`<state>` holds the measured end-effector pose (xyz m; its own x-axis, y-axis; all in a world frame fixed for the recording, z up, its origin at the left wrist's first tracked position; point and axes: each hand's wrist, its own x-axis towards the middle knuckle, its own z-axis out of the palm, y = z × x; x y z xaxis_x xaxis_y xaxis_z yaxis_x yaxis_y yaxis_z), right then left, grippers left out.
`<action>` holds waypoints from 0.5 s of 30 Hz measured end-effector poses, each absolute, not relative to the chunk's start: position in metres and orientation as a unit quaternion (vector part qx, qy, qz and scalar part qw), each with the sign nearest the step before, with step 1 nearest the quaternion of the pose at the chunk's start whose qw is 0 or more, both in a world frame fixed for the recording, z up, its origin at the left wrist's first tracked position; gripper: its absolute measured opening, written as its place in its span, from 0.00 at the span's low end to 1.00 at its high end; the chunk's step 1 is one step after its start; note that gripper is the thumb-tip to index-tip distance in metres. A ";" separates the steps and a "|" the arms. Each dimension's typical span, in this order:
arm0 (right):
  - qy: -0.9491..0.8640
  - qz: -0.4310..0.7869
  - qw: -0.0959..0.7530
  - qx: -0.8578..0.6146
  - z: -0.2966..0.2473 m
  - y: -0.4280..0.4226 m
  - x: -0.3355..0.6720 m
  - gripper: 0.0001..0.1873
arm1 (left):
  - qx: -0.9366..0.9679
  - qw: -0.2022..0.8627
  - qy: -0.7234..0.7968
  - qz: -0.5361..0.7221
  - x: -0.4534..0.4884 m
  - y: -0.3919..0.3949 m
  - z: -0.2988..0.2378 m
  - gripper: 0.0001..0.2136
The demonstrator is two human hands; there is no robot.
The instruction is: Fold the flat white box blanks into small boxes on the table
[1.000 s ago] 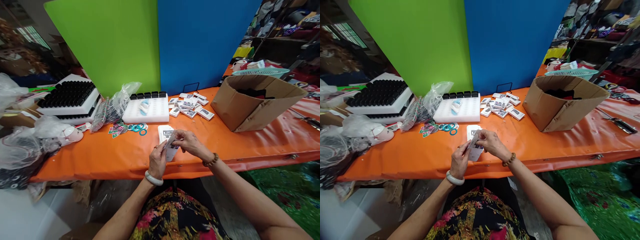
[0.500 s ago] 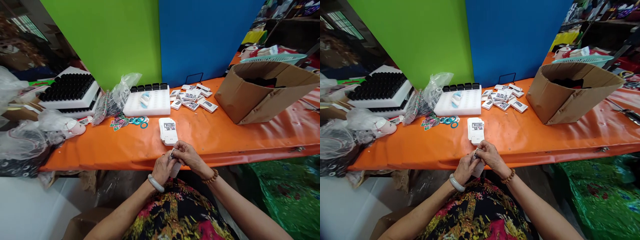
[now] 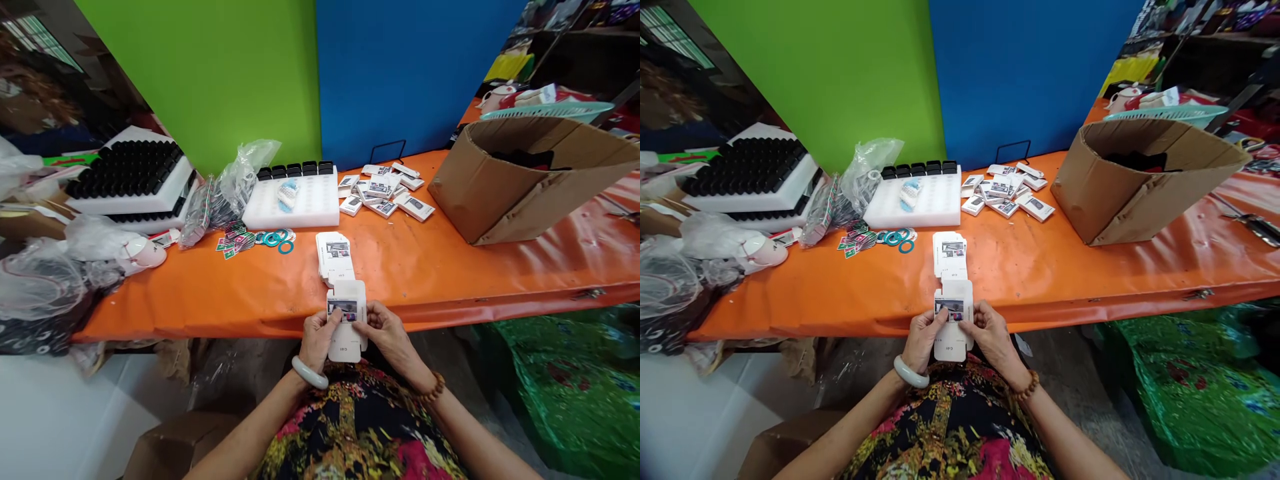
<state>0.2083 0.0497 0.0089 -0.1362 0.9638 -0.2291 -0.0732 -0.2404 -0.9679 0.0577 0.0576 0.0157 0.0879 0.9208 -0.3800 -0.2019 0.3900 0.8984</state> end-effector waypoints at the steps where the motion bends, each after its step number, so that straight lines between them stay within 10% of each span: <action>1: -0.432 0.619 0.429 -0.497 0.006 0.047 0.209 0.15 | 0.350 0.644 0.521 0.437 0.056 0.058 0.016 0.19; 15: -0.502 0.549 0.449 -0.495 -0.019 0.015 0.214 0.35 | 0.532 0.556 0.512 0.382 0.043 0.040 0.002 0.25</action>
